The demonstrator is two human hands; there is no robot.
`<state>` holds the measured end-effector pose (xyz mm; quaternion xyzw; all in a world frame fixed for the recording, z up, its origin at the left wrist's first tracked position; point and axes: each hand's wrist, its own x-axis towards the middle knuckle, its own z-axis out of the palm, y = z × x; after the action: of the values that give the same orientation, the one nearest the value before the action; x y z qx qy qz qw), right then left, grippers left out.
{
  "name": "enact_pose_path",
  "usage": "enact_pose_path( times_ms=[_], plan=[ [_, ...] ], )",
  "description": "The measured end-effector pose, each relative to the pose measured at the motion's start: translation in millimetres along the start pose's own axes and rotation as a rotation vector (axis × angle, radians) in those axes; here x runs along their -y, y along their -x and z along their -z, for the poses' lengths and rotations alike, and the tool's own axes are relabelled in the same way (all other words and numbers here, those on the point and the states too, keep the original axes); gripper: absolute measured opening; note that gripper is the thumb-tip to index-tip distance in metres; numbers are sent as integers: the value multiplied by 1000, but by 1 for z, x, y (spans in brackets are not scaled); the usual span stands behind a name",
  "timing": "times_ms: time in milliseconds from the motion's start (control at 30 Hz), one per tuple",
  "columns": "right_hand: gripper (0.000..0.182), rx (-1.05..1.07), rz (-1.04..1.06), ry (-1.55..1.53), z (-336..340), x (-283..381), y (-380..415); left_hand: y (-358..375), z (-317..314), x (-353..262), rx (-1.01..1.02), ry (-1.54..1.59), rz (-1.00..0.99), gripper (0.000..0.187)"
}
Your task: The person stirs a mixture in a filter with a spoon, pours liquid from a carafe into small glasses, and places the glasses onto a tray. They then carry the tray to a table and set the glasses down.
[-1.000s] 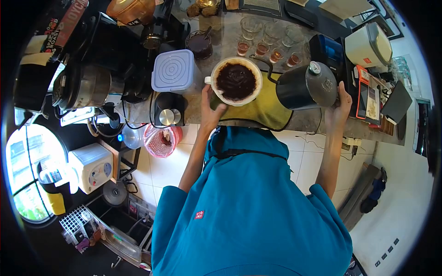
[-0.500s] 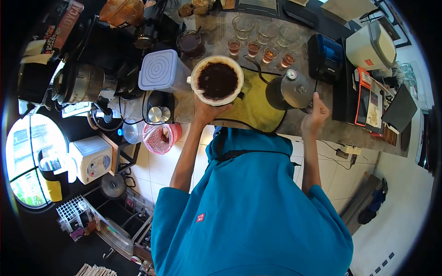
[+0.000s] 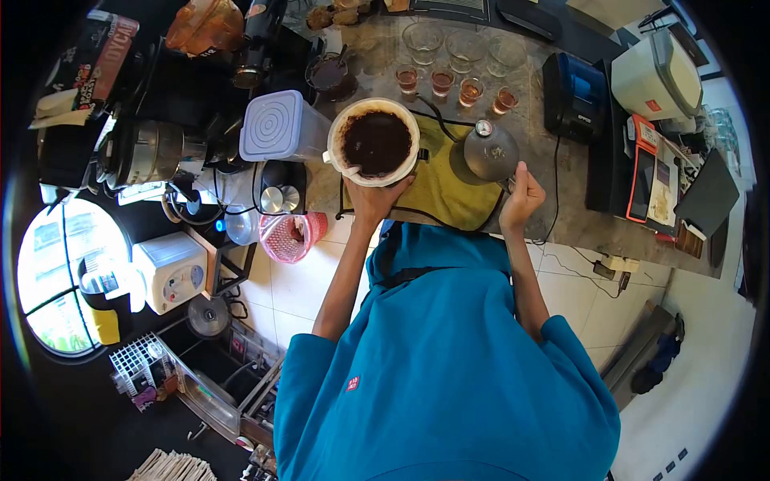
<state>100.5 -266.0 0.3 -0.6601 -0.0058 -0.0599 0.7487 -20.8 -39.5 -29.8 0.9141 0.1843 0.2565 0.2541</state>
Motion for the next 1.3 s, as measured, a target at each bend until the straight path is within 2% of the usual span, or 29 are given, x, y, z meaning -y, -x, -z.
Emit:
enact_pose_path(
  times_ms=[167, 300, 367, 400, 433, 500, 533, 567, 633, 700, 733, 800, 833, 900, 967, 1000, 1033, 1100, 1133, 1300],
  plan=[
    [40, -18, 34, 102, -1, 2, 3, 2, -4, 14, 76, 179, 55, 49],
    [39, -80, 29, 125, 0, 1, 1, -3, 5, 9, 105, 204, 2, 50],
    [35, 3, 30, 155, 7, 2, 5, -1, 11, 11, 129, 162, 54, 52],
    [26, 10, 5, 143, 9, 10, 12, 2, 9, 19, 146, 91, -33, 61],
    [26, -30, 10, 153, 10, 13, 18, 1, 13, 19, 169, 111, -61, 61],
    [20, -253, 238, 271, 17, 16, 32, 6, 21, 16, 152, 135, 5, 75],
    [19, -301, 196, 300, 24, 26, 46, 15, 19, 23, 159, 22, 21, 89],
    [19, -337, 197, 312, 31, 29, 61, 24, 18, 30, 183, 39, -5, 89],
    [17, -455, 195, 339, 51, 29, 90, 38, 21, 35, 121, -136, -67, 95],
    [15, -518, 185, 385, 69, 19, 123, 48, 27, 40, 109, -87, -153, 96],
    [14, -557, 141, 402, 73, 24, 137, 43, 42, 25, 207, 88, -120, 95],
    [13, -619, 120, 383, 78, 35, 155, 56, 65, -9, 233, 268, -26, 86],
    [12, -630, 131, 356, 81, 37, 161, 61, 74, -17, 287, 228, -55, 76],
    [11, -705, 124, 274, 91, 39, 171, 78, 78, -28, 446, 370, 64, 60],
    [10, -741, 89, 180, 107, 39, 180, 80, 76, -60, 650, 537, -49, 44],
    [9, -756, 107, 164, 116, 42, 184, 84, 72, -82, 690, 623, -95, 32],
    [9, -772, 130, 158, 128, 51, 187, 84, 67, -105, 764, 662, -169, 28],
    [7, -828, 109, 71, 155, 61, 195, 90, 45, -157, 872, 907, -219, 24],
    [7, -864, 116, 23, 168, 69, 199, 95, 32, -182, 890, 931, -300, 22],
    [7, -923, 147, -51, 263, 110, 225, 149, -35, -331, 1001, 1310, -324, 30]
  ],
)
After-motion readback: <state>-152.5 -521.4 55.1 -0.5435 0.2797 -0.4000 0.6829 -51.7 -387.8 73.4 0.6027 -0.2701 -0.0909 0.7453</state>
